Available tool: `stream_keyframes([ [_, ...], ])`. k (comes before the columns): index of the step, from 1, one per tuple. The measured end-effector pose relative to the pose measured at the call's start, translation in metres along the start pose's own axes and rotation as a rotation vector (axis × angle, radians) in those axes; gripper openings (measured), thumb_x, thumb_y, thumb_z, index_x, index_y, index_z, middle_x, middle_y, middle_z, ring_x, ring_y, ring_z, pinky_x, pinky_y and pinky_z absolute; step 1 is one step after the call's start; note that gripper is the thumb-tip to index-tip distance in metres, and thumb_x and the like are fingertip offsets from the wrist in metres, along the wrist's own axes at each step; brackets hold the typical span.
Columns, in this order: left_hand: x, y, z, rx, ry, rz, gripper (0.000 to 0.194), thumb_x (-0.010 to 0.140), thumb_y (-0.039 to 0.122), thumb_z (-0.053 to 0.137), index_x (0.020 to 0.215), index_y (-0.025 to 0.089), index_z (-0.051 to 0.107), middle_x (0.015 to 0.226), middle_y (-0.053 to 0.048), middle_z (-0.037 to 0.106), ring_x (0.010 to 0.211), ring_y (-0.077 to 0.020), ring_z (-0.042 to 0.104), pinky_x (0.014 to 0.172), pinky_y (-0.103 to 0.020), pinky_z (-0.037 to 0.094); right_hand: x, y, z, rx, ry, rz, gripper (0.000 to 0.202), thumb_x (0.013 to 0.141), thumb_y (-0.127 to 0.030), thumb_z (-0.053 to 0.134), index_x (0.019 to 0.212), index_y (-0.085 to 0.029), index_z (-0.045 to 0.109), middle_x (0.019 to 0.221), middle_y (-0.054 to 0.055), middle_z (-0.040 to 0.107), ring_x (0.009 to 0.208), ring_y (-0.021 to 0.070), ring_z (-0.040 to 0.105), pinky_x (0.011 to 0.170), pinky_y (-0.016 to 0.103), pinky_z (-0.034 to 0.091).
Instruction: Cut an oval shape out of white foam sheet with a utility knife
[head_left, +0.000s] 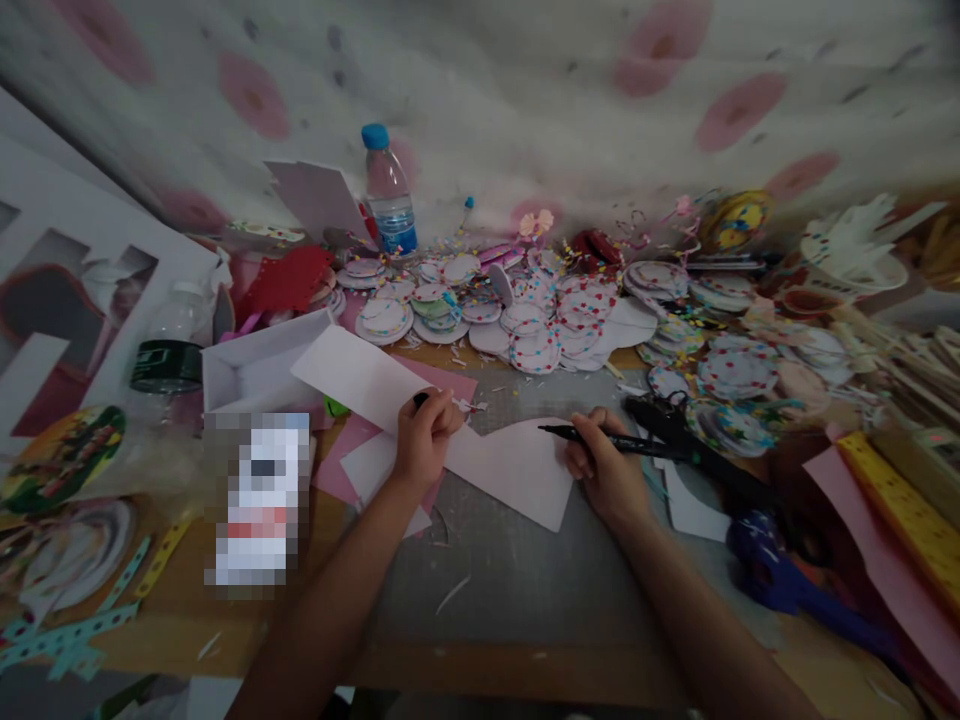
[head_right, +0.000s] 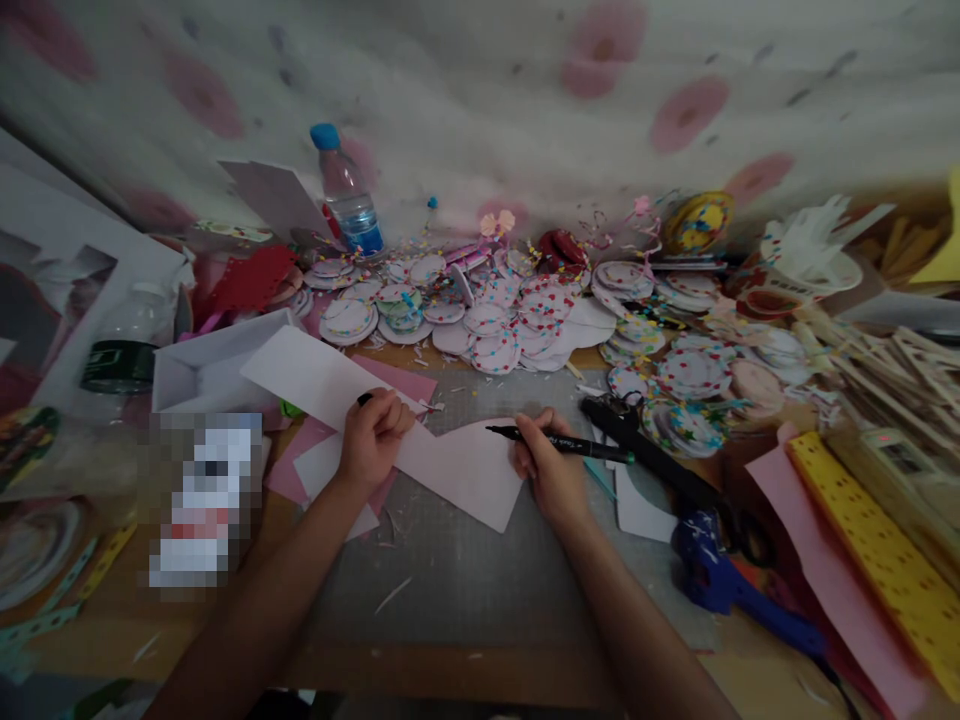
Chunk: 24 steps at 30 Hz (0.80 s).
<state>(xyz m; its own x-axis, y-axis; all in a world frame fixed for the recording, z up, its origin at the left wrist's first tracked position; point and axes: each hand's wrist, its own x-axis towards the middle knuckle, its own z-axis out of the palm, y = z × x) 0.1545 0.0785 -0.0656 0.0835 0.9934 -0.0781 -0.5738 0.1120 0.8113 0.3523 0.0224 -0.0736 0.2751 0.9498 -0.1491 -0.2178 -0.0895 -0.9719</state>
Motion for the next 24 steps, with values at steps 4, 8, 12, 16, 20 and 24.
stream_keyframes([
  [4,0.001,-0.002,0.000,-0.003,0.001,0.008,0.053,0.075,0.027,0.070,0.049,0.018,0.025,0.044,0.010,0.021,0.041,-0.0040,0.019,0.046,-0.025,0.019,0.000,-0.001,0.002,-0.073,0.058,-0.058,0.037,0.079,-0.040,0.068,0.061,-0.026,0.039,0.043,-0.010,0.034,0.038,0.0109,0.029,0.038,0.025,0.022],
  [8,0.001,-0.003,0.000,0.001,0.006,0.014,0.054,0.074,0.028,0.071,0.049,0.019,0.024,0.045,0.009,0.021,0.041,-0.0042,0.020,0.046,-0.024,0.021,0.002,0.001,0.006,-0.200,0.093,-0.130,0.034,0.081,-0.037,0.067,0.059,-0.026,0.043,0.047,-0.008,0.040,0.043,0.0136,0.032,0.043,0.028,0.023],
  [12,0.001,-0.003,-0.001,0.014,0.005,0.013,0.053,0.075,0.029,0.071,0.049,0.019,0.025,0.045,0.009,0.022,0.042,-0.0045,0.021,0.046,-0.024,0.022,0.003,0.001,0.009,-0.314,0.126,-0.193,0.033,0.080,-0.034,0.066,0.056,-0.026,0.043,0.051,-0.006,0.040,0.049,0.0156,0.034,0.049,0.030,0.025],
  [16,0.001,-0.003,-0.001,0.021,0.004,0.008,0.052,0.075,0.028,0.070,0.049,0.019,0.027,0.046,0.009,0.023,0.042,-0.0045,0.022,0.046,-0.025,0.022,0.002,-0.001,0.012,-0.388,0.129,-0.227,0.033,0.080,-0.034,0.063,0.056,-0.026,0.042,0.054,-0.005,0.040,0.053,0.0166,0.035,0.052,0.030,0.026],
  [20,0.001,-0.002,0.000,0.016,0.005,0.012,0.052,0.075,0.027,0.070,0.049,0.019,0.026,0.045,0.009,0.022,0.042,-0.0045,0.021,0.047,-0.025,0.021,0.003,-0.001,0.015,-0.438,0.120,-0.252,0.033,0.080,-0.034,0.063,0.056,-0.026,0.042,0.055,-0.004,0.041,0.055,0.0171,0.037,0.053,0.031,0.028],
  [24,0.001,-0.002,0.001,0.012,-0.002,0.011,0.051,0.076,0.027,0.069,0.049,0.018,0.026,0.045,0.009,0.022,0.042,-0.0045,0.020,0.046,-0.026,0.020,0.004,0.001,0.016,-0.463,0.118,-0.276,0.034,0.080,-0.036,0.063,0.056,-0.027,0.040,0.055,-0.004,0.040,0.055,0.0175,0.037,0.053,0.031,0.030],
])
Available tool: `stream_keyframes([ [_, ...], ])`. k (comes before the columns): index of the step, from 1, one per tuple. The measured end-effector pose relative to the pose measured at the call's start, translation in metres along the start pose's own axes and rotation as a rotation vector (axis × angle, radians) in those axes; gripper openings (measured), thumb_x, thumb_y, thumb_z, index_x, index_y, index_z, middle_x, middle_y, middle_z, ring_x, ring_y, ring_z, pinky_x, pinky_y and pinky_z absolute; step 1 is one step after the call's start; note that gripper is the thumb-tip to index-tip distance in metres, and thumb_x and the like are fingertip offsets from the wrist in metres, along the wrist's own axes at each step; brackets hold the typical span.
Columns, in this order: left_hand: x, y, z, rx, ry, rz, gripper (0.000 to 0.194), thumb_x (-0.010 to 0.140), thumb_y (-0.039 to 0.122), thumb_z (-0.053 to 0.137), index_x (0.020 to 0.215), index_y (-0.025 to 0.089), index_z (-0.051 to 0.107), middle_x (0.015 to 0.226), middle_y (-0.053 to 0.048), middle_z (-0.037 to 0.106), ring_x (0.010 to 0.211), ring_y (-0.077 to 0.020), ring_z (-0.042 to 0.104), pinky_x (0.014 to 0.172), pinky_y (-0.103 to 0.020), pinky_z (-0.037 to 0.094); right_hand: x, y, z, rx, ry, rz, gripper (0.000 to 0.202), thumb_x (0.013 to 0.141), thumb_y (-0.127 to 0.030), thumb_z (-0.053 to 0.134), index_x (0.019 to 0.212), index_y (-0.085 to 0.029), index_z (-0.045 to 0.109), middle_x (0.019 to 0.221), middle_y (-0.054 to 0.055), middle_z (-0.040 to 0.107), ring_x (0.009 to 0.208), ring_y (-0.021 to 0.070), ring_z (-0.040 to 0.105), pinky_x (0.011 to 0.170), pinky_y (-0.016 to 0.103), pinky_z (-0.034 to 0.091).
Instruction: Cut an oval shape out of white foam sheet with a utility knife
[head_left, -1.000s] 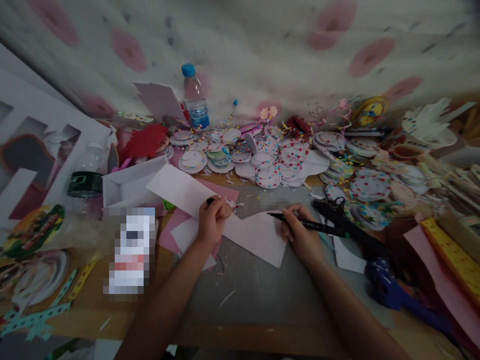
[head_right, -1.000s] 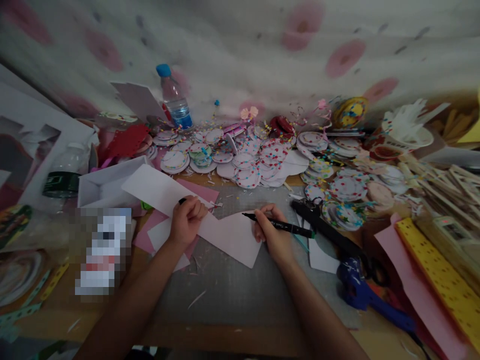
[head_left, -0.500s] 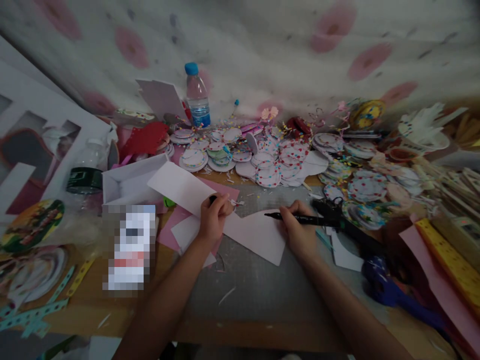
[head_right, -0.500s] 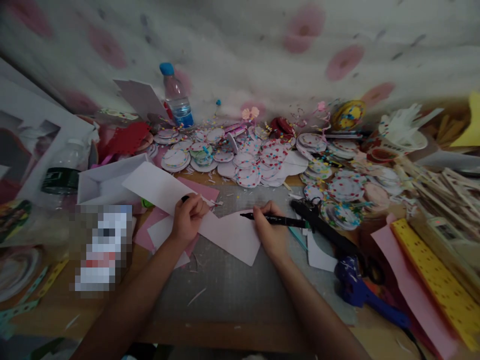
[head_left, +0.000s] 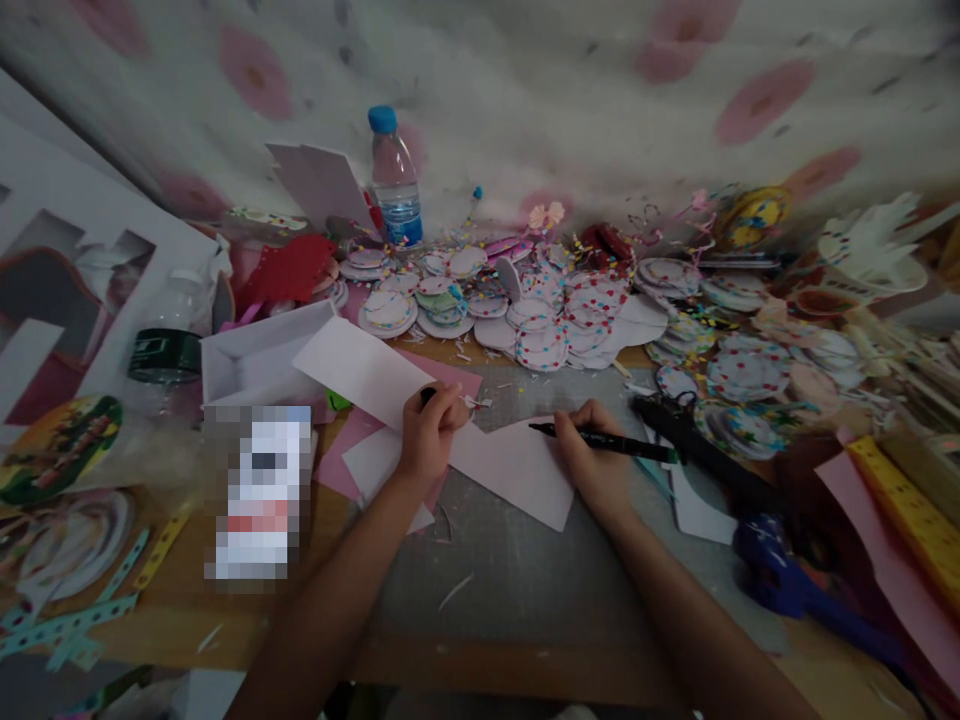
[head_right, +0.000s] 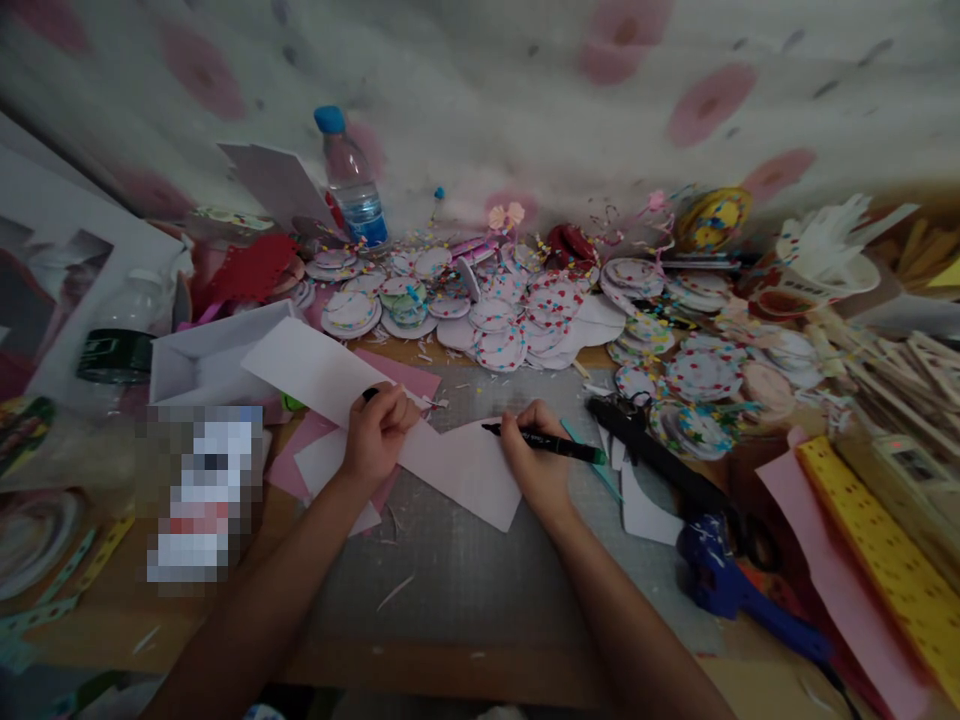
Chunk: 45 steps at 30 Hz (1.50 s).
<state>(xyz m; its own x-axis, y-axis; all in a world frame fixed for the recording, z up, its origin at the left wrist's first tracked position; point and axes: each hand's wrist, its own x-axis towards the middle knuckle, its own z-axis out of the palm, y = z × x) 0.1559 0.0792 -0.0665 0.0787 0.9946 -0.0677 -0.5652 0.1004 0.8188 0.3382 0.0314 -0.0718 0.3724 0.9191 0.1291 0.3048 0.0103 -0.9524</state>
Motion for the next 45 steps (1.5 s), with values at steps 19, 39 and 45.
stream_keyframes([
  [19,0.0002,-0.0003,-0.0008,-0.017,-0.019,0.002,0.051,0.078,0.025,0.067,0.049,0.018,0.025,0.044,0.009,0.022,0.041,-0.0044,0.019,0.047,-0.026,0.018,-0.0002,0.0053,0.0027,-0.090,0.056,-0.033,0.033,0.080,-0.038,0.060,0.058,-0.025,0.039,0.055,-0.006,0.038,0.054,0.0154,0.037,0.052,0.028,0.028],
  [39,0.0003,0.0003,0.0004,-0.008,-0.019,-0.008,0.053,0.076,0.028,0.069,0.048,0.019,0.025,0.045,0.009,0.021,0.042,-0.0046,0.019,0.048,-0.027,0.016,-0.0024,0.0067,0.0060,-0.139,0.057,-0.099,0.031,0.081,-0.033,0.059,0.059,-0.026,0.038,0.055,-0.007,0.037,0.052,0.0144,0.036,0.051,0.028,0.029],
  [45,-0.0005,-0.0008,0.0000,-0.007,-0.022,-0.006,0.053,0.076,0.029,0.069,0.049,0.019,0.025,0.045,0.009,0.021,0.042,-0.0047,0.019,0.048,-0.027,0.017,-0.0037,0.0058,0.0070,-0.156,0.062,-0.115,0.032,0.080,-0.035,0.059,0.058,-0.026,0.038,0.054,-0.007,0.038,0.051,0.0145,0.037,0.051,0.028,0.030],
])
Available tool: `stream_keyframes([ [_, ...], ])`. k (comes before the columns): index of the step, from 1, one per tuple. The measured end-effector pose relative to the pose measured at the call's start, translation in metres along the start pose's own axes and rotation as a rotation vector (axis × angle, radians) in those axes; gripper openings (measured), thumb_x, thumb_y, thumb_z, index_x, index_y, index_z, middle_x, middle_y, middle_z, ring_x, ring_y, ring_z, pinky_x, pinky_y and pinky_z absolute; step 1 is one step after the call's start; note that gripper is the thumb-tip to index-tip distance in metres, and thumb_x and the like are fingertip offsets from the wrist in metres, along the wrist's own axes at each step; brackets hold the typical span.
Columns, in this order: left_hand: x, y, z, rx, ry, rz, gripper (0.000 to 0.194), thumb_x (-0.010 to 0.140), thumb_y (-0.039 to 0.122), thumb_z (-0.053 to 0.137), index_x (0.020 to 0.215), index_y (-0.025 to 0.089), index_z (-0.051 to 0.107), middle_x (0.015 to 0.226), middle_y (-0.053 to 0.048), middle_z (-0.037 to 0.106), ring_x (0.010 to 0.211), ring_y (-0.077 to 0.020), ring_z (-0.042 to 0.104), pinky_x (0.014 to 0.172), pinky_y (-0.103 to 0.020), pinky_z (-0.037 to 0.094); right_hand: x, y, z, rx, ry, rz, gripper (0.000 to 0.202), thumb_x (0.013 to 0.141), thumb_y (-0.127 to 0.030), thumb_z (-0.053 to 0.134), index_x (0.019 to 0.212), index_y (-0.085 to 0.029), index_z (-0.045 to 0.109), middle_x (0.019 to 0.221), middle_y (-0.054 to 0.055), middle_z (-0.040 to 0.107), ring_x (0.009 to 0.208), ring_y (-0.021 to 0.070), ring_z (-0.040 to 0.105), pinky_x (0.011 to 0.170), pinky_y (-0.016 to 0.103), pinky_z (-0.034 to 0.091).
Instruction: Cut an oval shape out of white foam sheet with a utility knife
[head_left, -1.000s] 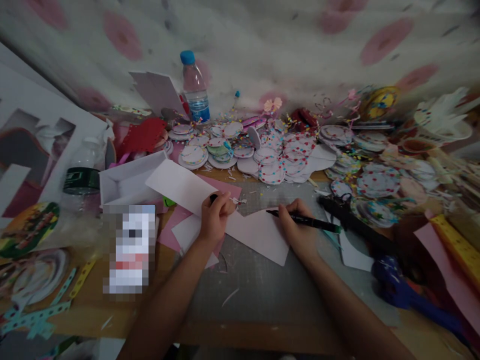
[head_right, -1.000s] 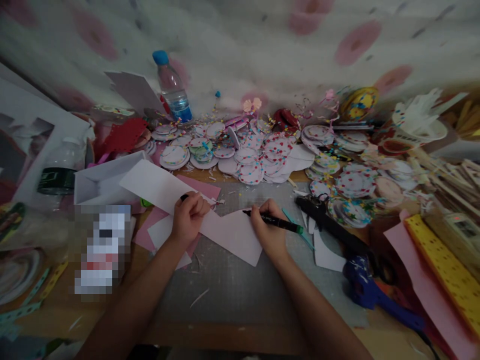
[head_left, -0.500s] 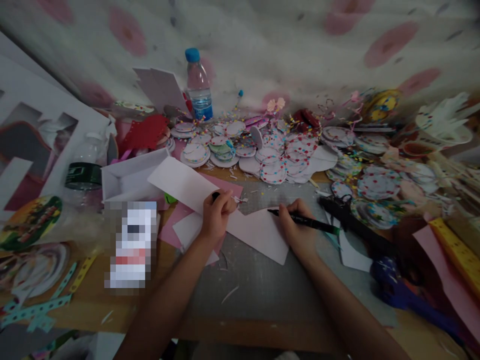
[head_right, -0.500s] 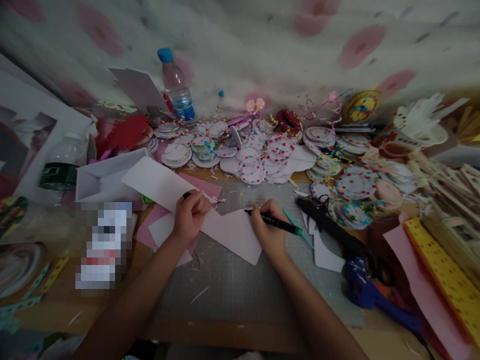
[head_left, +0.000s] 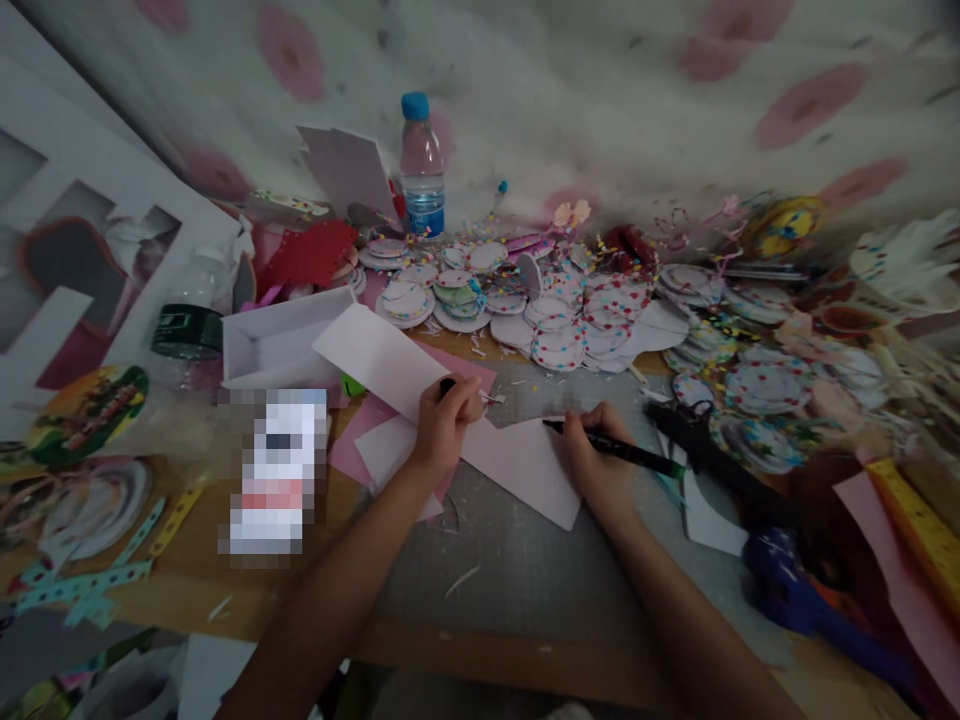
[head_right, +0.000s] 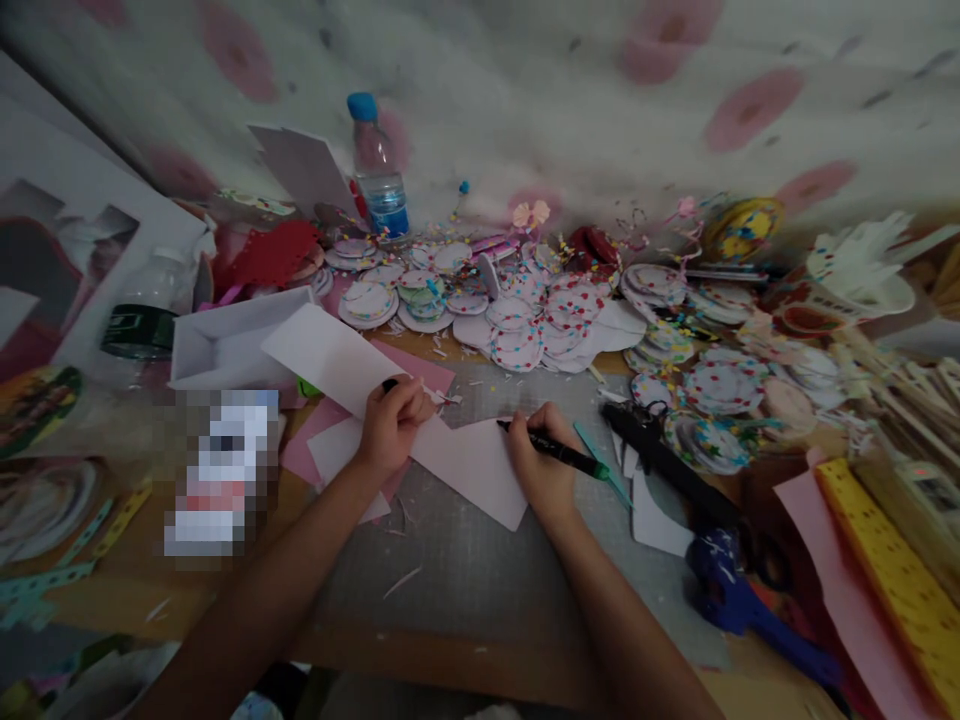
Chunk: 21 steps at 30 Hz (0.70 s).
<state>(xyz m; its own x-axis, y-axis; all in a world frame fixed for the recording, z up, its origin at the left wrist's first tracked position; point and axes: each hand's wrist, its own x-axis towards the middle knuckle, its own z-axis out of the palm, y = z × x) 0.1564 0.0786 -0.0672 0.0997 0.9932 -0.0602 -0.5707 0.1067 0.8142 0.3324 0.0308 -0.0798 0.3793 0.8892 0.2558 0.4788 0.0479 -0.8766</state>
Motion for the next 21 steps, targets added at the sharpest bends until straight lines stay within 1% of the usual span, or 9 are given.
stream_keyframes([
  [21,0.0000,0.0000,0.0018,0.005,0.012,-0.008,0.054,0.074,0.031,0.071,0.050,0.020,0.024,0.045,0.010,0.020,0.041,-0.0042,0.019,0.047,-0.027,0.016,-0.0057,0.0050,0.0010,-0.036,0.014,-0.067,0.032,0.083,-0.033,0.059,0.060,-0.026,0.036,0.054,-0.007,0.039,0.051,0.0142,0.037,0.052,0.028,0.031],
])
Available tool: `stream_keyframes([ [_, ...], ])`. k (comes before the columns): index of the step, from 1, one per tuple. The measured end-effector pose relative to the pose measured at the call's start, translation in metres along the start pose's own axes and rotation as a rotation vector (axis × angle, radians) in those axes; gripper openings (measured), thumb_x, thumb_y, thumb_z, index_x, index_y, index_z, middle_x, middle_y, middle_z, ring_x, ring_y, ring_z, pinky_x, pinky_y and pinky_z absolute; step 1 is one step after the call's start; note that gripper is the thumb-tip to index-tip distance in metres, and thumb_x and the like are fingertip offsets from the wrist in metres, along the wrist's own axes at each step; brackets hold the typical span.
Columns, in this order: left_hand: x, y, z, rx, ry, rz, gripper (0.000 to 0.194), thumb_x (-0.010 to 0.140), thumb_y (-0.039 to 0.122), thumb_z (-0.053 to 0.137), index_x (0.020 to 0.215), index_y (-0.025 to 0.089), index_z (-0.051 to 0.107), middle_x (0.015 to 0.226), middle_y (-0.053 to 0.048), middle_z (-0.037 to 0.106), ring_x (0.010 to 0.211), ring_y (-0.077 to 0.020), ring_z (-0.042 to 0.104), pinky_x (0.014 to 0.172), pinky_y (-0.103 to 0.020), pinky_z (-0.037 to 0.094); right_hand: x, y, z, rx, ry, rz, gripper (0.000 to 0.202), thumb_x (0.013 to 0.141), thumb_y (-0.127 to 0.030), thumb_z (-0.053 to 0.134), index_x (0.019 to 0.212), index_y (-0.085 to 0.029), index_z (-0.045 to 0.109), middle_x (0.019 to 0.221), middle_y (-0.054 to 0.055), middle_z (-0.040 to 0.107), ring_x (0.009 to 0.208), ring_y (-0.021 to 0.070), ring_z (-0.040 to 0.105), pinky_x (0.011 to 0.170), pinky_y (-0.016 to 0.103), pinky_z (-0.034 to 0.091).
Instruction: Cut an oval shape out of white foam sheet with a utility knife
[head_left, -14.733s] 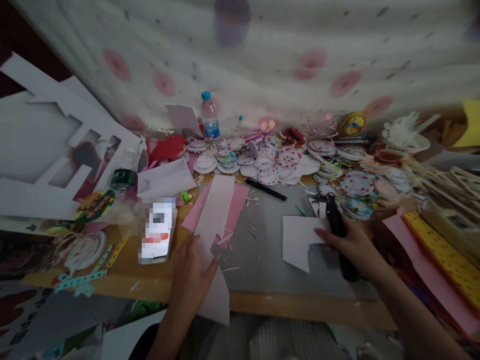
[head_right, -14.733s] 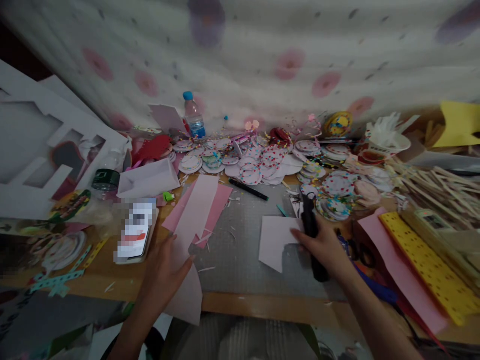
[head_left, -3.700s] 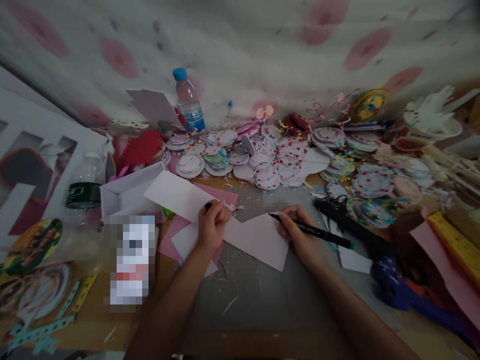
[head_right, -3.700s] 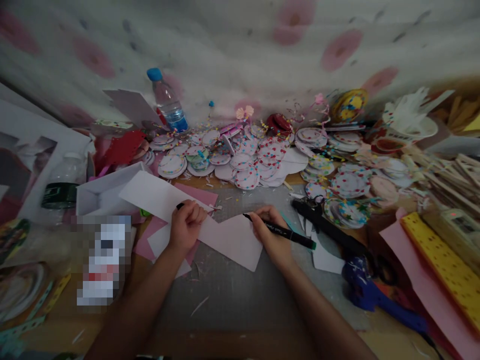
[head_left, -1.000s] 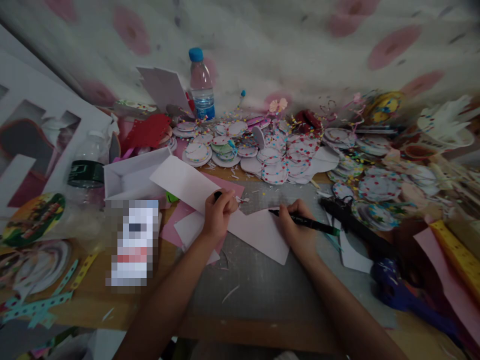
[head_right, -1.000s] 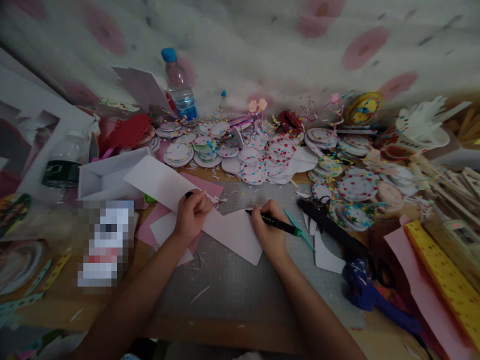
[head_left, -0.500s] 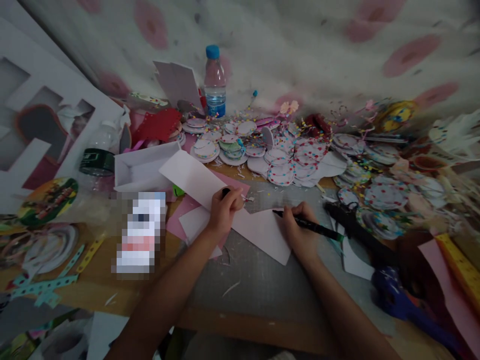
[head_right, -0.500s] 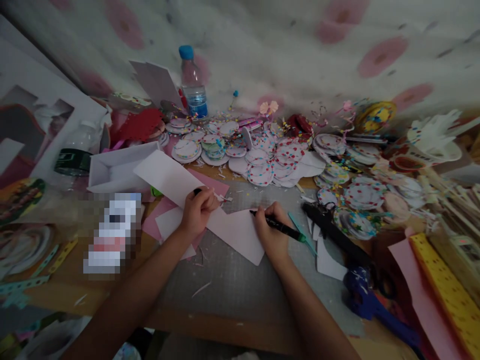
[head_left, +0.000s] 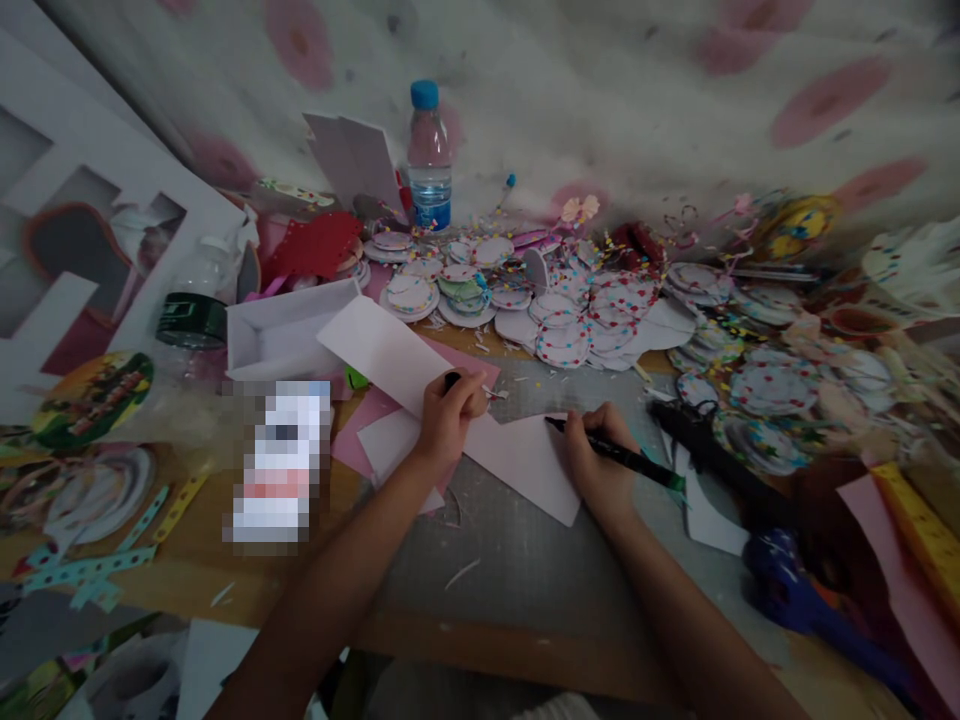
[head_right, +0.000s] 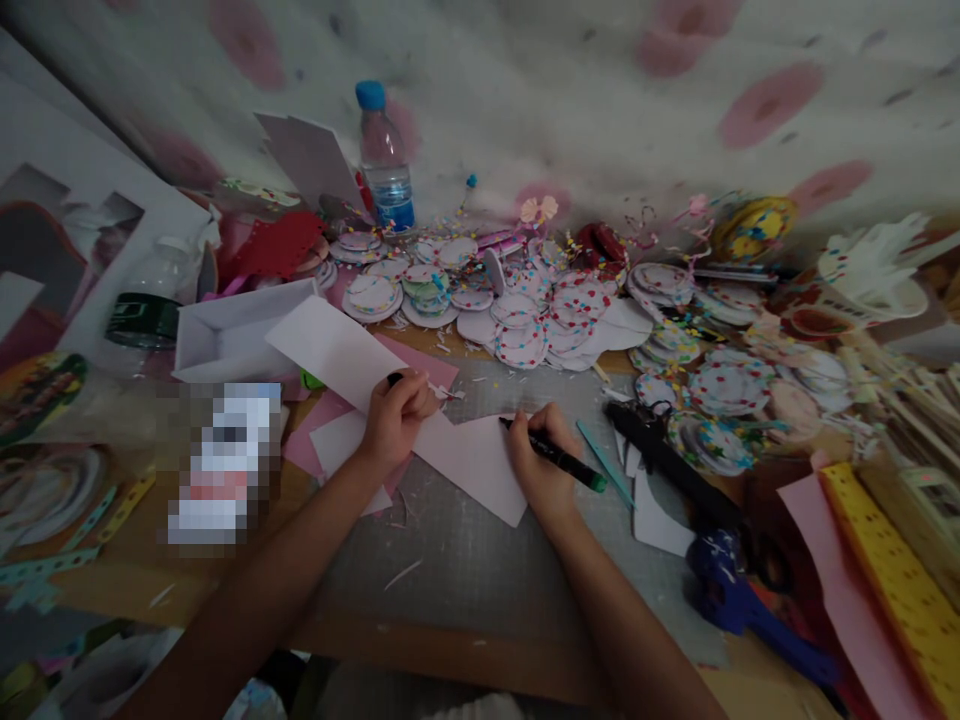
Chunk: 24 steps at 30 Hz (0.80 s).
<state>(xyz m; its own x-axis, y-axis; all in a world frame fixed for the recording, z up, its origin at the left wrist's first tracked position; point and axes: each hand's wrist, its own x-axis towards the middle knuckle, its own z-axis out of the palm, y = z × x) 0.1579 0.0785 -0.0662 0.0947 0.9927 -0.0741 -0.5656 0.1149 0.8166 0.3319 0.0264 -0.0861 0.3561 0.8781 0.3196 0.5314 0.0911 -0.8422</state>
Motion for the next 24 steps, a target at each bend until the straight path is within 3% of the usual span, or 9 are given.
stream_keyframes([
  [18,0.0002,0.0002,0.0011,0.001,0.005,-0.002,0.054,0.073,0.030,0.071,0.049,0.019,0.024,0.044,0.010,0.020,0.041,-0.0041,0.020,0.047,-0.026,0.017,-0.0047,0.0006,0.0021,-0.076,-0.013,-0.046,0.030,0.081,-0.030,0.059,0.061,-0.026,0.037,0.054,-0.006,0.042,0.053,0.0153,0.041,0.054,0.030,0.031],
  [24,0.0000,0.0009,0.0024,0.009,0.013,-0.007,0.054,0.073,0.031,0.071,0.049,0.019,0.024,0.044,0.010,0.020,0.041,-0.0040,0.019,0.047,-0.026,0.017,-0.0041,-0.0020,0.0012,-0.030,-0.002,-0.017,0.032,0.086,-0.033,0.056,0.062,-0.026,0.037,0.054,-0.006,0.039,0.052,0.0151,0.039,0.052,0.030,0.032],
])
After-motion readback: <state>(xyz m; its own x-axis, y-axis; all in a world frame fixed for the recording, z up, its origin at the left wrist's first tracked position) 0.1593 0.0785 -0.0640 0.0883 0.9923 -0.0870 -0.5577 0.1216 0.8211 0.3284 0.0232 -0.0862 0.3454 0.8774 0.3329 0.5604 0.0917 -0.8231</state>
